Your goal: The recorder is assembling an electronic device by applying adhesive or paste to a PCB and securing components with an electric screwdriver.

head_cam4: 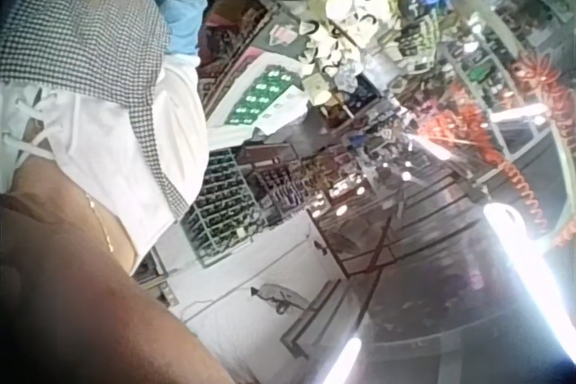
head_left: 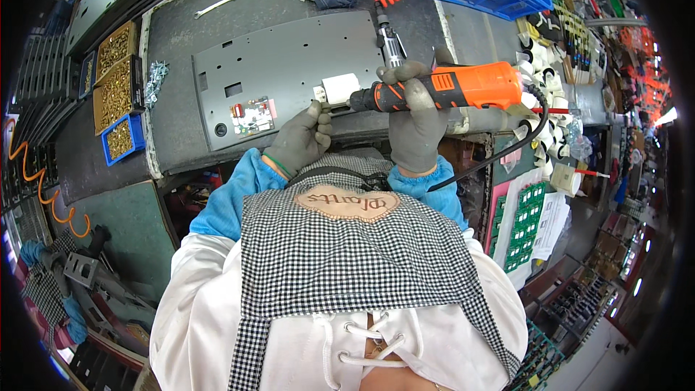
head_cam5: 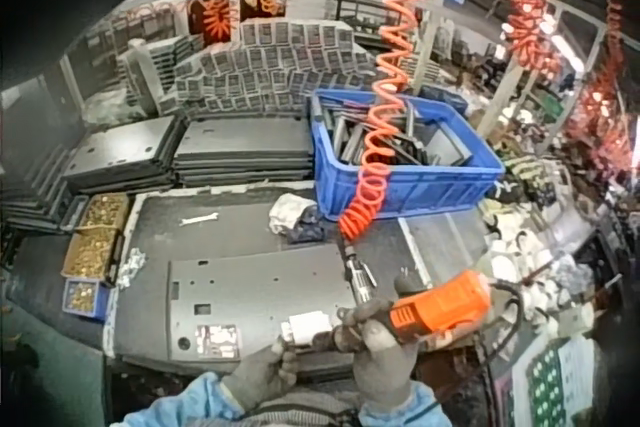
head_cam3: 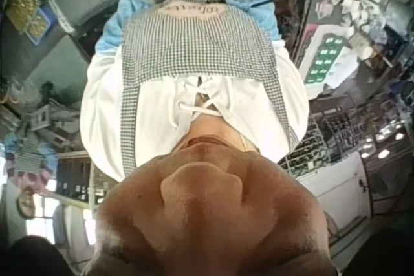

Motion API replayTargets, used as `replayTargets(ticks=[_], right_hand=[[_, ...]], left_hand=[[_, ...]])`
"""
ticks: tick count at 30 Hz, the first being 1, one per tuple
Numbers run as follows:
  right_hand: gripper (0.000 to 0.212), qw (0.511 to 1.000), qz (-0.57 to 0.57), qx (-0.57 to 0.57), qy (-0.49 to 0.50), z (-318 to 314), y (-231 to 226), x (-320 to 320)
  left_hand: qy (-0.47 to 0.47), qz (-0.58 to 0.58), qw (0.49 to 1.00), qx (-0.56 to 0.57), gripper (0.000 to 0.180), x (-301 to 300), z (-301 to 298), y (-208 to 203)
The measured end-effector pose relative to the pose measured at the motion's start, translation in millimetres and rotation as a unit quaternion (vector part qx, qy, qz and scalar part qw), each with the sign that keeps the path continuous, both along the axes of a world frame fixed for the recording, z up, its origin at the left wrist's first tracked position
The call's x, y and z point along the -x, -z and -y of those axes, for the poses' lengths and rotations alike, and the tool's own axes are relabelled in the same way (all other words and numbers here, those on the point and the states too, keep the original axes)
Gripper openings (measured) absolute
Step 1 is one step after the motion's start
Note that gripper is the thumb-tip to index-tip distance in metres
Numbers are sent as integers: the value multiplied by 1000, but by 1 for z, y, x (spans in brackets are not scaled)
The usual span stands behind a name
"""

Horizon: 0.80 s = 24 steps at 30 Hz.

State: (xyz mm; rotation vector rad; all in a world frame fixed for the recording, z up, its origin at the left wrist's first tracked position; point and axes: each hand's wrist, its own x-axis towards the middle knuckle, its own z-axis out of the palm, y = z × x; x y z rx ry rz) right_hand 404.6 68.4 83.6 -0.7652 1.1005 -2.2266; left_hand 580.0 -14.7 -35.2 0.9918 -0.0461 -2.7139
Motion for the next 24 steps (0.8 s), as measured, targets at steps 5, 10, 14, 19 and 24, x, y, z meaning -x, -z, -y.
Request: replayTargets(ticks=[5,10,14,19,24], right_hand=[[65,995,83,-26,45,-6,-5,11],[71,993,81,-36,76,-8,-8,9],[72,993,83,-15,77,-14,-12,17],[73,989,-63,-32,127,-24,-23,39],[81,986,-88,-104,96,-10,17,37]], left_hand=[[12,-5,998,67,34,9,-1,-4],[71,38,990,117,40,14,0,0],[71,92,985,125,45,20,2,-34],[105,138,974,142,43,8,8,-31],[83,116,979,143,36,1,3,-25]])
